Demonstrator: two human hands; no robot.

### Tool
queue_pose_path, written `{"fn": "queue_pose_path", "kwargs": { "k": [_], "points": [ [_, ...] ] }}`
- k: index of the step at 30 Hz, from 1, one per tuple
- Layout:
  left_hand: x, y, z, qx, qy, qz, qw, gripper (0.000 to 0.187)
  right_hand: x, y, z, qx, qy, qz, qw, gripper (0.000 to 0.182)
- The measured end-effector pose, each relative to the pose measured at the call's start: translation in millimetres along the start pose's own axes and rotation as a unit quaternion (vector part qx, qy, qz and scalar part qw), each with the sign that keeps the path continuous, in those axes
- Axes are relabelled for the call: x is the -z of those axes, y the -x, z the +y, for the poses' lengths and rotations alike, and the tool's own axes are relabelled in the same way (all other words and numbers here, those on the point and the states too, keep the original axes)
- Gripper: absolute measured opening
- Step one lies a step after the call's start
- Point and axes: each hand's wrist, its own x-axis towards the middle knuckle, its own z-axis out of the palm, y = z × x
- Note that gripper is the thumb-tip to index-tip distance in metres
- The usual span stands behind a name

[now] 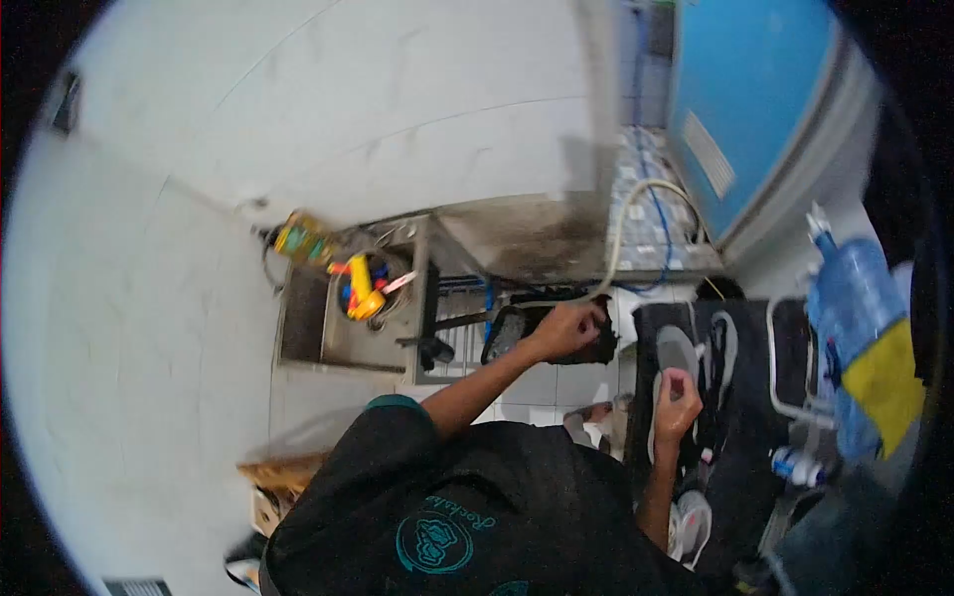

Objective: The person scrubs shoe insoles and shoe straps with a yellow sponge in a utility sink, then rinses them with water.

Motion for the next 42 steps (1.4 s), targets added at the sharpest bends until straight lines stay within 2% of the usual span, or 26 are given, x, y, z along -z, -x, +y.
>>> {"fn": "queue_pose_path", "kwargs": {
  "k": [3,4,6,10,12,14,16,18,19,20,22,25,26,28,32,34,35,37,40,42],
  "points": [
    [1.5,97.4,-68.4,0.068,0.032,0.034,0.997,0.028,-46.1,13.5,-16.9,0.025,0.008,-0.127,0.992,0.008],
    [-0.5,134.2,-92.3,0.09,0.049,0.042,0.994,0.03,-64.4,18.3,-30.0,0.066,-0.023,-0.143,0.987,0.009],
    [12.3,209.3,-109.4,0.185,0.058,0.028,0.981,0.034,-97.5,29.0,-56.7,0.131,0.012,-0.19,0.973,0.011],
    [-25.6,374.5,-211.7,0.283,-0.03,0.08,0.955,0.038,-169.1,65.4,-95.0,0.111,-0.015,-0.307,0.945,0.012],
    [-15.7,448.2,-215.3,0.416,0.069,0.075,0.903,0.039,-212.9,93.6,-111.8,0.053,-0.071,-0.358,0.93,0.013],
    [-13.8,513.2,-224.2,0.519,0.165,0.09,0.834,0.037,-257.6,124.0,-131.3,0.044,-0.141,-0.391,0.909,0.015],
    [-32.5,574.0,-241.3,0.464,0.205,0.232,0.83,0.033,-290.1,144.9,-160.8,-0.034,-0.17,-0.435,0.884,0.017],
    [-61.5,628.4,-273.4,0.36,0.251,0.315,0.842,0.03,-315.4,151.1,-186.4,0.0,-0.134,-0.446,0.885,0.023],
    [-51.7,633.4,-272.6,0.348,0.287,0.339,0.826,0.029,-328.3,151.0,-200.0,0.016,-0.118,-0.45,0.885,0.026],
    [-42.4,638.7,-272.5,0.334,0.322,0.363,0.808,0.029,-337.9,148.0,-217.1,0.076,-0.093,-0.428,0.896,0.028],
    [3.7,625.1,-221.6,0.391,0.423,0.374,0.727,0.028,-353.0,137.8,-249.8,0.191,-0.039,-0.381,0.904,0.033],
    [61.1,593.4,-209.1,0.327,0.327,0.394,0.794,0.028,-389.9,111.1,-271.2,0.272,0.007,-0.338,0.901,0.037],
    [90.2,576.0,-196.8,0.308,0.294,0.395,0.814,0.028,-401.5,101.9,-275.6,0.271,0.03,-0.341,0.9,0.037],
    [136.7,541.4,-182.4,0.282,0.318,0.416,0.804,0.028,-426.9,85.2,-282.9,0.271,0.075,-0.348,0.895,0.037],
    [208.5,476.3,-196.3,0.199,0.32,0.452,0.809,0.029,-483.2,63.2,-278.3,0.266,0.197,-0.39,0.859,0.038],
    [236.5,441.4,-215.5,0.214,0.263,0.472,0.814,0.029,-510.2,50.6,-270.8,0.249,0.226,-0.416,0.845,0.039],
    [248.2,425.1,-227.8,0.2,0.239,0.478,0.821,0.03,-515.7,46.9,-275.7,0.24,0.277,-0.446,0.817,0.048],
    [268.3,394.8,-249.3,0.177,0.193,0.489,0.832,0.033,-542.1,34.5,-264.2,0.203,0.267,-0.522,0.784,0.051],
    [301.9,355.5,-266.7,0.215,0.07,0.474,0.851,0.045,-561.4,21.2,-252.1,0.17,0.253,-0.599,0.74,0.055],
    [313.2,330.6,-286.7,0.176,-0.026,0.491,0.853,0.054,-565.3,16.6,-254.2,0.152,0.239,-0.653,0.702,0.053]
  ]
}}
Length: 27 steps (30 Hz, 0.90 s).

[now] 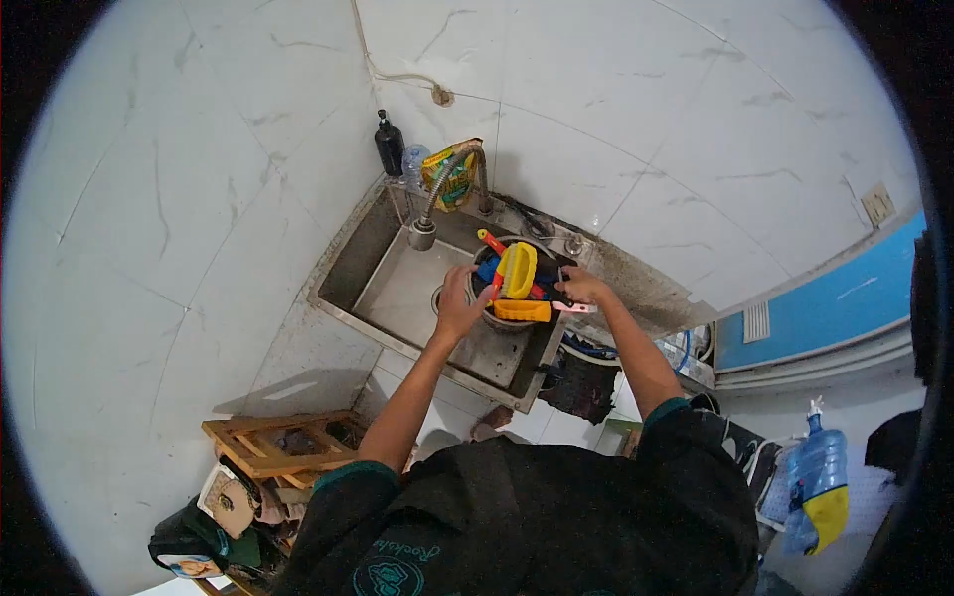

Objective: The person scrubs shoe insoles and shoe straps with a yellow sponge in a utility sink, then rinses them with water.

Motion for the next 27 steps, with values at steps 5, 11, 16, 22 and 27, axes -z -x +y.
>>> {"fn": "queue_pose_path", "kwargs": {
  "k": [5,11,16,22,27],
  "points": [
    [-21.0,-32.5,-4.3,-0.002,-0.084,-0.029,0.996,0.068,-8.6,-19.1,20.7,0.013,-0.163,-0.035,0.986,0.034],
    [-35.0,-40.1,-28.3,0.011,0.007,-0.072,0.997,0.071,-9.9,-12.3,6.2,-0.015,-0.173,-0.046,0.984,0.034],
    [-29.6,-43.5,-29.5,-0.008,0.116,-0.071,0.991,0.074,-45.9,-21.9,39.0,0.071,-0.064,0.108,0.99,0.042],
    [11.9,-61.6,-32.7,0.024,0.094,-0.119,0.988,0.073,-43.9,6.4,-18.4,-0.055,-0.238,0.06,0.968,0.049],
    [36.8,-70.9,-49.5,0.126,0.131,-0.227,0.957,0.072,-36.6,8.6,-113.4,-0.142,-0.235,0.007,0.962,0.066]
  ]
}}
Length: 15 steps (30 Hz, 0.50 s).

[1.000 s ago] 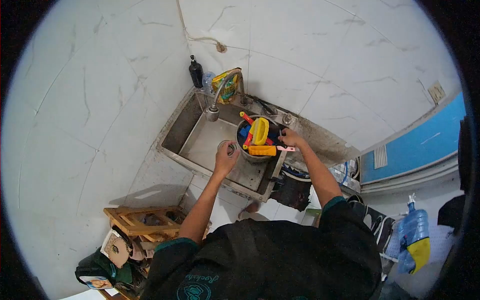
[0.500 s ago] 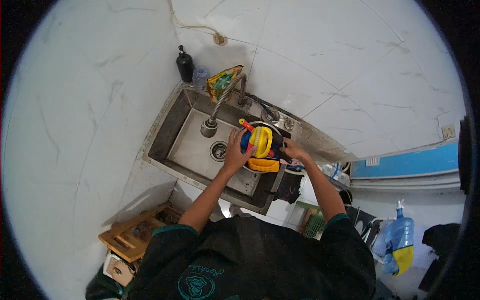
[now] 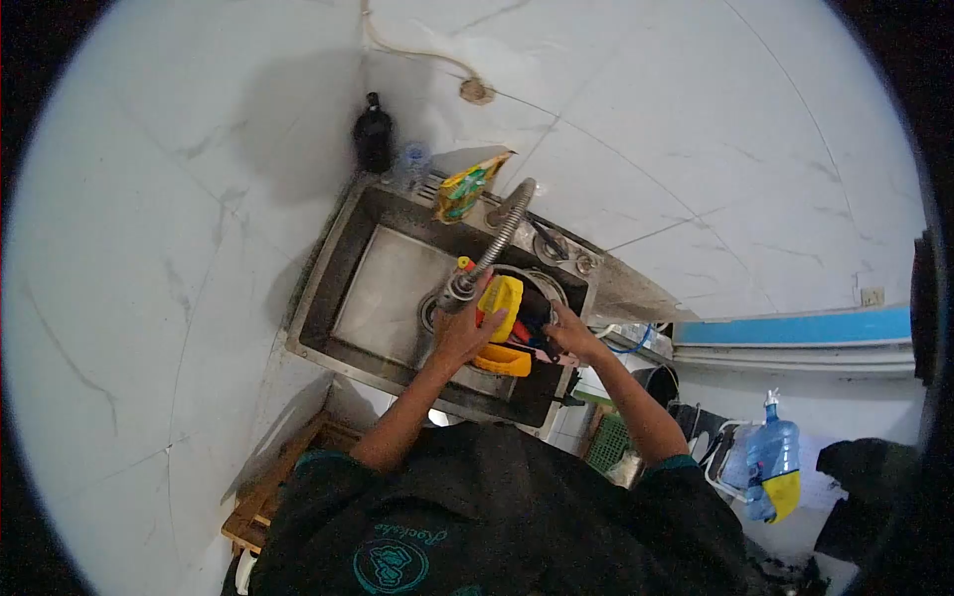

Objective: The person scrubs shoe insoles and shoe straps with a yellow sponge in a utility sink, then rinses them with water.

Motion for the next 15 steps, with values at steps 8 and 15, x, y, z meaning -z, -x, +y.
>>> {"fn": "queue_pose_path", "kwargs": {
  "k": [8,15],
  "points": [
    [21.6,-0.1,-58.3,0.023,-0.213,0.043,0.976,0.078,-36.8,-30.7,-38.2,-0.007,-0.047,-0.046,0.998,0.065],
    [12.6,-6.8,-107.5,-0.048,-0.135,0.127,0.981,0.07,-45.4,-59.6,-61.6,0.014,0.007,-0.079,0.997,0.047]
  ]
}}
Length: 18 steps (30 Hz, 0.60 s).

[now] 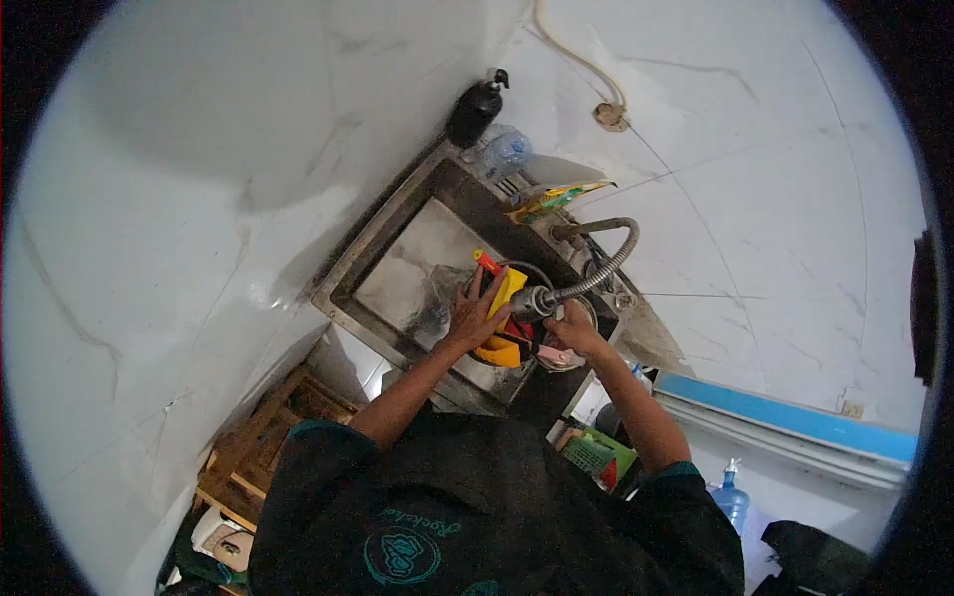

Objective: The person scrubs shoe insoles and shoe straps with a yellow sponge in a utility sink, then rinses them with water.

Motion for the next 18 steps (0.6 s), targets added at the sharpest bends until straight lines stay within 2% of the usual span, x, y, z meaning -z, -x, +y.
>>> {"fn": "queue_pose_path", "kwargs": {
  "k": [2,3,6,8,10,11,13,15,17,18],
  "points": [
    [-7.3,-0.9,-5.5,0.047,0.049,-0.037,0.997,0.068,-3.6,-4.3,-8.0,-0.004,0.007,0.012,1.0,0.03],
    [-9.0,-1.3,-7.1,0.069,0.075,-0.056,0.993,0.067,-10.0,6.3,-30.8,0.023,0.037,0.032,0.999,0.017],
    [-14.4,-0.1,-10.4,0.08,0.101,-0.064,0.99,0.068,-2.1,-24.1,4.7,0.138,0.023,-0.037,0.99,0.018],
    [-18.5,1.7,-13.8,0.079,0.148,-0.053,0.984,0.068,5.4,-40.6,37.2,0.183,-0.06,-0.083,0.978,0.024],
    [-22.8,2.5,-17.5,0.087,0.178,-0.058,0.978,0.068,14.6,-49.7,57.4,0.22,0.017,-0.092,0.971,0.033],
    [-25.8,2.3,-20.0,0.096,0.185,-0.067,0.976,0.068,17.4,-50.2,55.8,0.231,0.135,-0.079,0.96,0.04],
    [-31.3,1.9,-24.9,0.103,0.204,-0.066,0.971,0.068,17.9,-52.3,53.8,0.199,0.166,-0.054,0.964,0.052],
    [-39.0,2.2,-29.7,0.098,0.23,-0.049,0.967,0.068,4.1,-42.5,22.3,0.112,0.0,-0.047,0.993,0.06],
    [-41.9,4.1,-32.5,0.085,0.289,-0.034,0.953,0.067,1.2,-48.6,8.6,0.028,-0.152,-0.065,0.986,0.065],
    [-43.1,4.3,-33.5,0.078,0.317,-0.026,0.945,0.067,-0.5,-50.0,6.0,0.014,-0.162,-0.071,0.984,0.065]
  ]
}}
